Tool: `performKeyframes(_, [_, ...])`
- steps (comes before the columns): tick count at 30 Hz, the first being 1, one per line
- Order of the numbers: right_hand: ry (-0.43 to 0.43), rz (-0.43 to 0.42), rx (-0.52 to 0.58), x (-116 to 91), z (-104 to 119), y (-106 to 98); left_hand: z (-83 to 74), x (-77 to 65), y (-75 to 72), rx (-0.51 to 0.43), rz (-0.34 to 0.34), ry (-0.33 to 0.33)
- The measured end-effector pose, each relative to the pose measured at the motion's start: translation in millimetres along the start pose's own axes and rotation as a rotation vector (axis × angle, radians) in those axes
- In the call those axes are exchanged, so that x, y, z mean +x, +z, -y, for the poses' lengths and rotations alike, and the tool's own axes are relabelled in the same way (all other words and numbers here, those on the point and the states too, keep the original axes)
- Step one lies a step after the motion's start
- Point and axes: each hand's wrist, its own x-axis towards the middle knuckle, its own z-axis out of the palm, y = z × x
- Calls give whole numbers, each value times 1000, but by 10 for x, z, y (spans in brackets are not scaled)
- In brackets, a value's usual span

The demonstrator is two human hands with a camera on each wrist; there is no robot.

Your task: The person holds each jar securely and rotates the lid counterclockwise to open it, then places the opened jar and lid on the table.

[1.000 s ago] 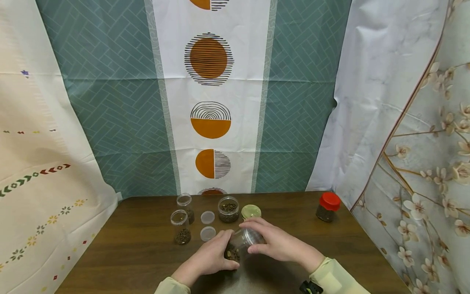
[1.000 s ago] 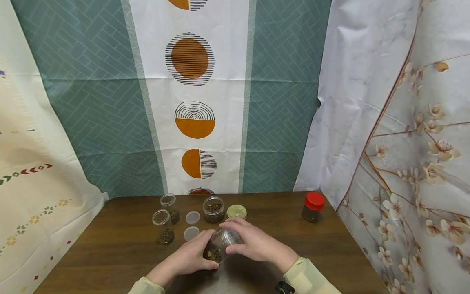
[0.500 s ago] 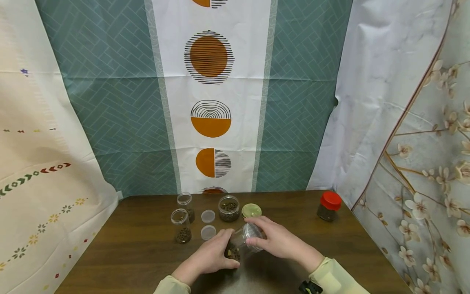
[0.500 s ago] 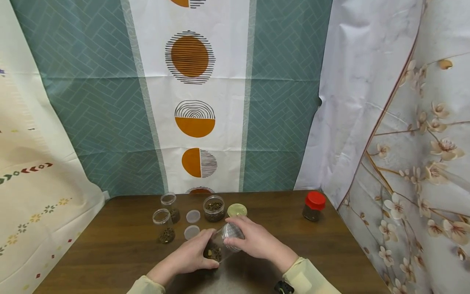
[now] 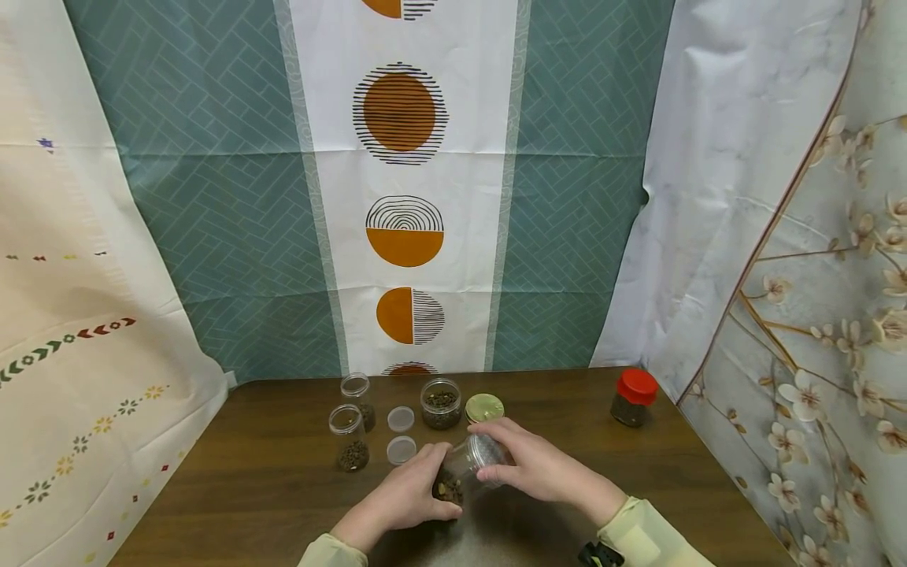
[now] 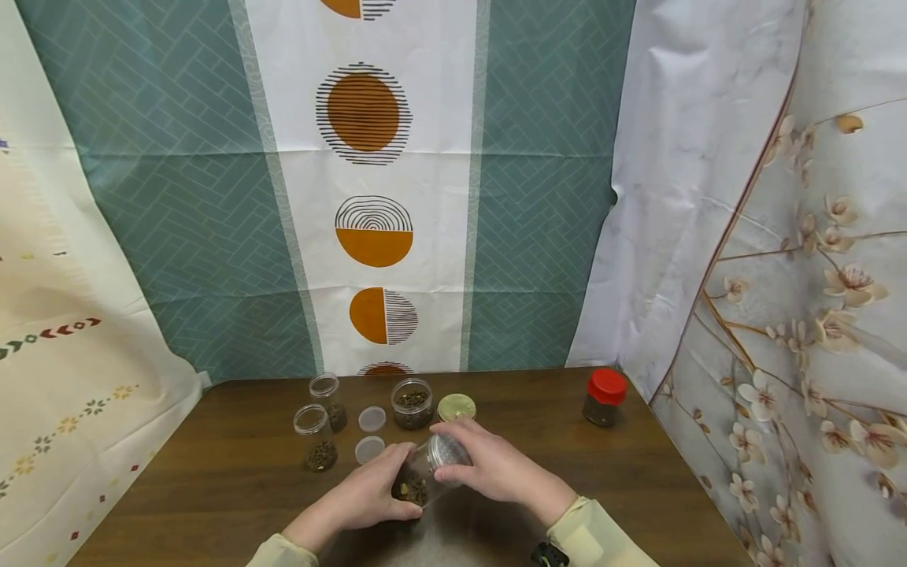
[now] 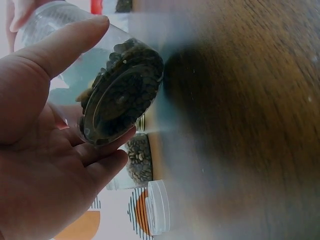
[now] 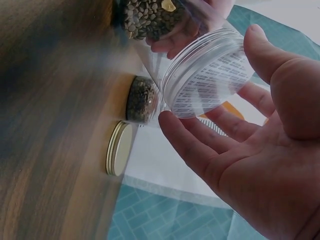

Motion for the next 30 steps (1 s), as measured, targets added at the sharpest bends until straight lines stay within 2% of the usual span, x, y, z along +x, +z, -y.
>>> performKeyframes(30, [-14,10,30,-4,-64,21,14,11,15,17,-17,17])
